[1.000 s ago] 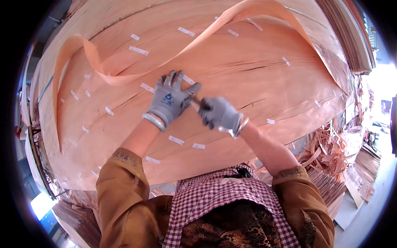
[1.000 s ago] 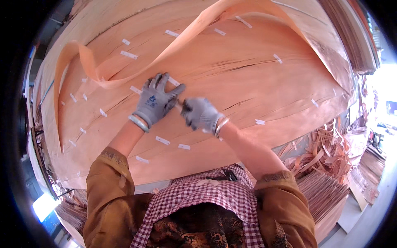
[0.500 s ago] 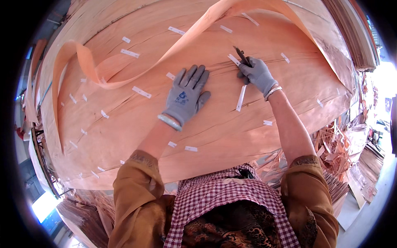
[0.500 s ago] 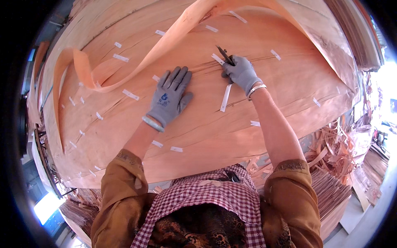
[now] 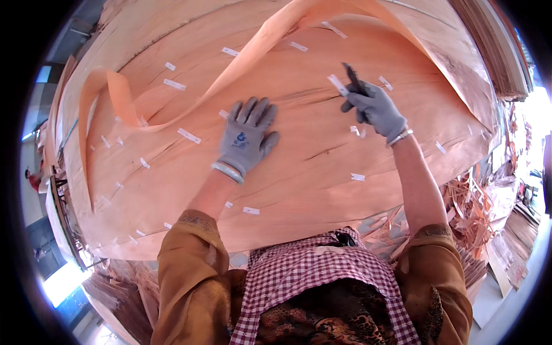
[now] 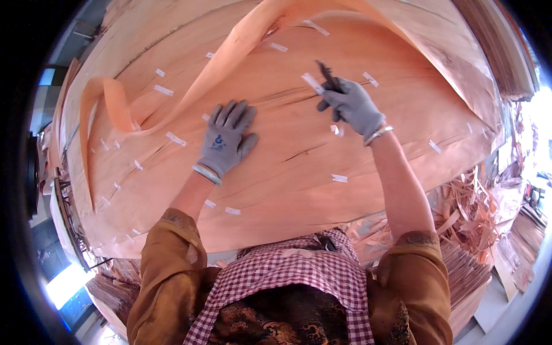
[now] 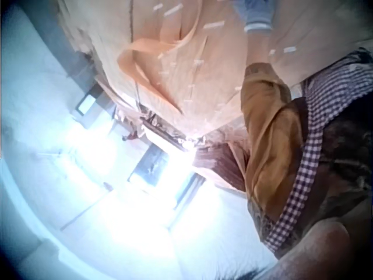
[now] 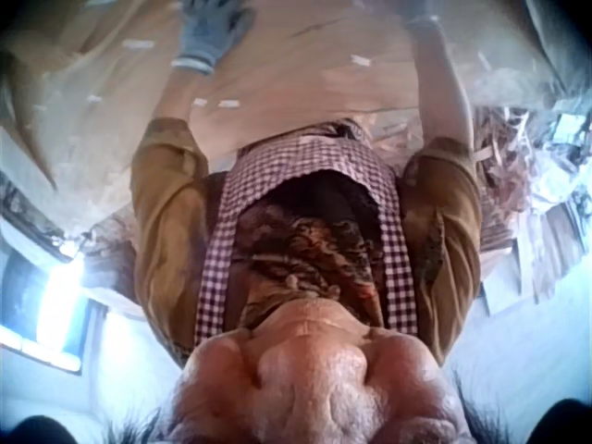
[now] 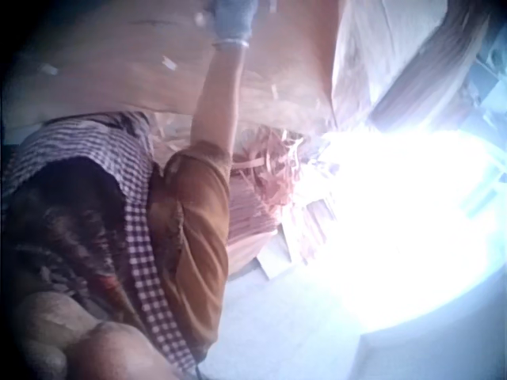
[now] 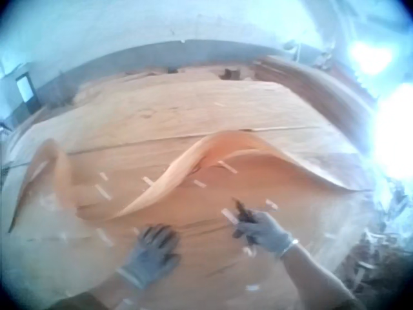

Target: The person trims and cuts sheets of wood veneer on a large work surface using a utility knife.

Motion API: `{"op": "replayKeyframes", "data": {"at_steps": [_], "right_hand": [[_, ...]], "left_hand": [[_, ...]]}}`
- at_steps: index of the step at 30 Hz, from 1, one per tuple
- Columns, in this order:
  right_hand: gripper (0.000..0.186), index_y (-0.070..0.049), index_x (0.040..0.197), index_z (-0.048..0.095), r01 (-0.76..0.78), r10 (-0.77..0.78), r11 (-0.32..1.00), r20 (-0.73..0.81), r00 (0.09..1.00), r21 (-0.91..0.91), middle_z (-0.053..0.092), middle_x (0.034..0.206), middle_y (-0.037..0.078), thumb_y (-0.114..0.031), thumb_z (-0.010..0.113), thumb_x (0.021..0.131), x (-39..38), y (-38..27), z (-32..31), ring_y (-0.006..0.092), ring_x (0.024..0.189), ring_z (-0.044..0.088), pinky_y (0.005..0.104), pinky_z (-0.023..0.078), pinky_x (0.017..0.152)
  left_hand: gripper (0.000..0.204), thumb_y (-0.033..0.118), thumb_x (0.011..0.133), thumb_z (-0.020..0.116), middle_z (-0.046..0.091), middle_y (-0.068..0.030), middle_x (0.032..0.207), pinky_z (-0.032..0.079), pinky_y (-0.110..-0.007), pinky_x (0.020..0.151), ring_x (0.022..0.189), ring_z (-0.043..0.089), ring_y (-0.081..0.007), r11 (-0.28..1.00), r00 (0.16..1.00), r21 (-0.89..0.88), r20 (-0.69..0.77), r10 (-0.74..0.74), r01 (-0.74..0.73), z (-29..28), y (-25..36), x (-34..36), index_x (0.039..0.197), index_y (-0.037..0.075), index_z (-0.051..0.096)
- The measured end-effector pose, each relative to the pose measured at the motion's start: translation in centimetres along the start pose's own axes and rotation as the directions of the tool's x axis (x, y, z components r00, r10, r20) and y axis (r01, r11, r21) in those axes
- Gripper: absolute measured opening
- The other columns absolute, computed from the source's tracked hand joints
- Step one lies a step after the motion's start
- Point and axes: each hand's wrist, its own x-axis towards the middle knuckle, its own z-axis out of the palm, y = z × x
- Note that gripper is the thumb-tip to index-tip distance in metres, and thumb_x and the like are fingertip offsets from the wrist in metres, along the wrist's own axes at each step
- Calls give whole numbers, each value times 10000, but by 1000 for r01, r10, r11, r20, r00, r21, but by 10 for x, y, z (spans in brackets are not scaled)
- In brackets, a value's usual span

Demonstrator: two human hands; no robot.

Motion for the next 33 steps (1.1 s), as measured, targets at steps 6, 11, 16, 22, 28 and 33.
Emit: {"op": "replayKeyframes", "data": {"at_steps": [6,11,16,22,28,33], "right_hand": [[159,-15,925,589,12,-13,972,1,1000,-235,659,725,72,-173,575,913,42,1,52,122,540,555,274,454,518],[237,-19,950,599,-52,-1,792,-86,996,-608,673,800,162,-236,606,855,64,8,60,308,692,638,376,506,657],[270,-40,976,619,-112,-27,697,-181,983,-709,666,928,200,-257,623,816,68,4,72,392,885,631,432,494,751],[254,-23,934,606,-129,7,788,-202,979,-602,667,794,146,-235,662,806,64,-1,70,276,726,647,369,507,668],[185,-24,902,592,-61,31,977,-150,988,-203,652,709,86,-187,648,833,52,8,41,145,572,597,286,477,527],[273,-35,971,605,-97,-49,670,-174,984,-736,684,882,164,-277,622,844,65,5,44,304,808,663,390,513,710]], "left_hand": [[528,368,843,592,541,-98,1242,382,-457,963,1086,525,-287,998,998,-45,59,-33,35,0,9,15,1278,74,543],[474,346,861,579,575,-94,1130,402,-440,907,1041,542,-274,991,992,-113,-100,-80,68,16,18,13,1245,69,560],[431,335,882,561,590,-60,1004,411,-430,819,949,556,-254,990,993,-102,-57,-101,95,14,17,24,1245,105,585],[397,343,888,555,579,-49,960,401,-417,762,914,554,-241,990,994,-91,-3,-106,105,12,17,35,1247,180,602],[379,288,870,593,579,-77,976,403,-422,775,919,549,-270,965,982,-208,-68,-179,161,12,14,33,1228,166,606],[360,195,846,629,583,-84,1062,419,-435,830,962,538,-301,936,933,-320,-269,-240,148,33,7,26,1196,111,614]]}}
